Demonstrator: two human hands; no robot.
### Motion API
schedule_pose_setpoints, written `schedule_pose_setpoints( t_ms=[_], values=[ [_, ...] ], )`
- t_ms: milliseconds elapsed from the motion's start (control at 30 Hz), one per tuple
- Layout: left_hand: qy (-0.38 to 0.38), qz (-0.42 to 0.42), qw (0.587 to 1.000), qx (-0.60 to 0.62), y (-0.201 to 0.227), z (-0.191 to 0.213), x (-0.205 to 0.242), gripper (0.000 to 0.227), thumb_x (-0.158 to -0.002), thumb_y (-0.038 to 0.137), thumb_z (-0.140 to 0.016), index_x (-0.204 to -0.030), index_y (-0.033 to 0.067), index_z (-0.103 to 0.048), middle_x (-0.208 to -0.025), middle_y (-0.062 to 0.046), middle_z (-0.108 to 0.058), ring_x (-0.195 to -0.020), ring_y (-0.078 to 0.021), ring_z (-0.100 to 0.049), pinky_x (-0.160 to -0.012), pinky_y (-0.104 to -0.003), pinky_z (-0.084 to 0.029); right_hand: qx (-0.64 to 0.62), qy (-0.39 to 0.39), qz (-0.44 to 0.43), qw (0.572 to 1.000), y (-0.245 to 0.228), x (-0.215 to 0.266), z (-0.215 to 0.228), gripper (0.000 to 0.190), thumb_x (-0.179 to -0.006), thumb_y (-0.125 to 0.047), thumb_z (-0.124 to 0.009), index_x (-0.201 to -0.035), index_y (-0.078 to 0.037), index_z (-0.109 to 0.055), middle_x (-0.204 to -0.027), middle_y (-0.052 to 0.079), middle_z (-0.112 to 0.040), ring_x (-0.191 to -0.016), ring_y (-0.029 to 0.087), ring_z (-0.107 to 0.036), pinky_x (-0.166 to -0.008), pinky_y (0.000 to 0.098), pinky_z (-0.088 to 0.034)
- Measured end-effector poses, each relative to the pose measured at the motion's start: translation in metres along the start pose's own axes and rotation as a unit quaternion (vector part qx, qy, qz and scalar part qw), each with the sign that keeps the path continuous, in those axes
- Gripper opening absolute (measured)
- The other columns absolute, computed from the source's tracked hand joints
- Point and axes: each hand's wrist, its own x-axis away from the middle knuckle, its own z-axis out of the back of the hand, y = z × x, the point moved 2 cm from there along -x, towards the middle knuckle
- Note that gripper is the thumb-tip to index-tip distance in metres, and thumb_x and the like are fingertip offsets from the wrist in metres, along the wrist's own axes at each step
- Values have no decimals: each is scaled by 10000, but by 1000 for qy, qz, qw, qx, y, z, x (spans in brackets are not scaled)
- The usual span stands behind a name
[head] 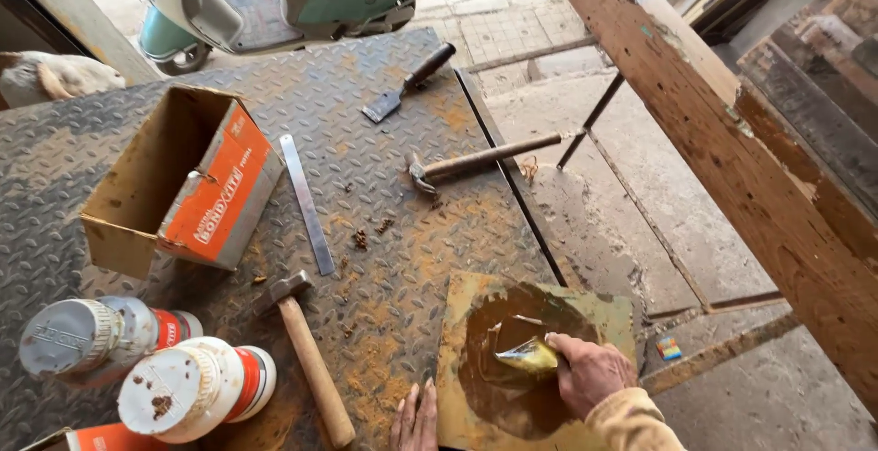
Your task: The person pours a dark liquid from a jar onto a wooden board, then uses a scraper to scoop a white paste from a second jar onto the board and mixes the two components together by scraping and folding them on the board.
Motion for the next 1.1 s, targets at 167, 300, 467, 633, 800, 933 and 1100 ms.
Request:
schedule_pose_setpoints(
  t_ms=[167, 300, 467, 633, 800, 933, 1100],
  values=[
    [23, -46, 995, 84, 24, 81, -22, 1084, -844, 795, -607, -1487, -38, -345, -1499, -189, -446, -1420, -365, -353, -1162, -535, -247, 4, -106, -163, 981, 0, 8, -58, 284, -1058, -364, -476, -1169, -204, -684, -900, 57, -792, -710, 175, -756, -652, 350, -617],
    [-12, -62, 995, 82, 27, 98, -30, 1158, -815, 798, -635, -1501, -59, -268, -1543, -233, -357, -1441, -404, -271, -1185, -597, -185, -113, -41, -130, 984, -20, 2, -54, 279, -1027, -379, -545, -1085, -206, -756, -795, 63, -809, -656, 165, -749, -611, 308, -546],
    [-144, -24, 985, 94, 32, 122, -44, 1165, -825, 752, -690, -1540, -34, -214, -1601, -231, -283, -1523, -415, -199, -1187, -578, -138, -226, -47, -71, 970, -8, -15, -35, 338, -959, -194, -531, -1234, -210, -726, -910, 30, -791, -655, 191, -767, -589, 334, -622],
    [-31, -66, 990, 122, 31, 109, -34, 1161, -823, 752, -707, -1488, -84, -253, -1539, -278, -326, -1446, -427, -237, -1149, -567, -164, 40, 153, 227, 961, 13, 23, -79, 393, -762, 16, -576, -1077, -156, -735, -1036, 42, -805, -886, 210, -756, -790, 407, -539],
    [-62, -40, 992, 107, 27, 98, -26, 1175, -787, 756, -726, -1485, -69, -265, -1591, -248, -329, -1495, -433, -246, -1180, -607, -165, -9, -93, 100, 991, -4, 15, -20, 519, -730, -17, -668, -1164, -297, -728, -1069, -10, -787, -986, 181, -731, -967, 394, -438],
    [-75, -54, 988, 121, 36, 134, -41, 1134, -828, 702, -727, -1496, -84, -256, -1551, -281, -298, -1507, -442, -232, -1166, -561, -155, 3, -58, 92, 994, -21, -13, -3, 570, -713, -16, -676, -1203, -305, -706, -964, 1, -782, -981, 249, -700, -968, 381, -463],
    [-94, -28, 987, 129, 32, 120, -39, 1149, -771, 664, -765, -1519, -43, -255, -1604, -257, -301, -1504, -435, -223, -1195, -589, -145, 180, -143, 169, 958, -23, -12, -70, 441, -905, 5, -610, -1297, -195, -647, -1125, 35, -738, -956, 226, -699, -923, 418, -443]
  ],
)
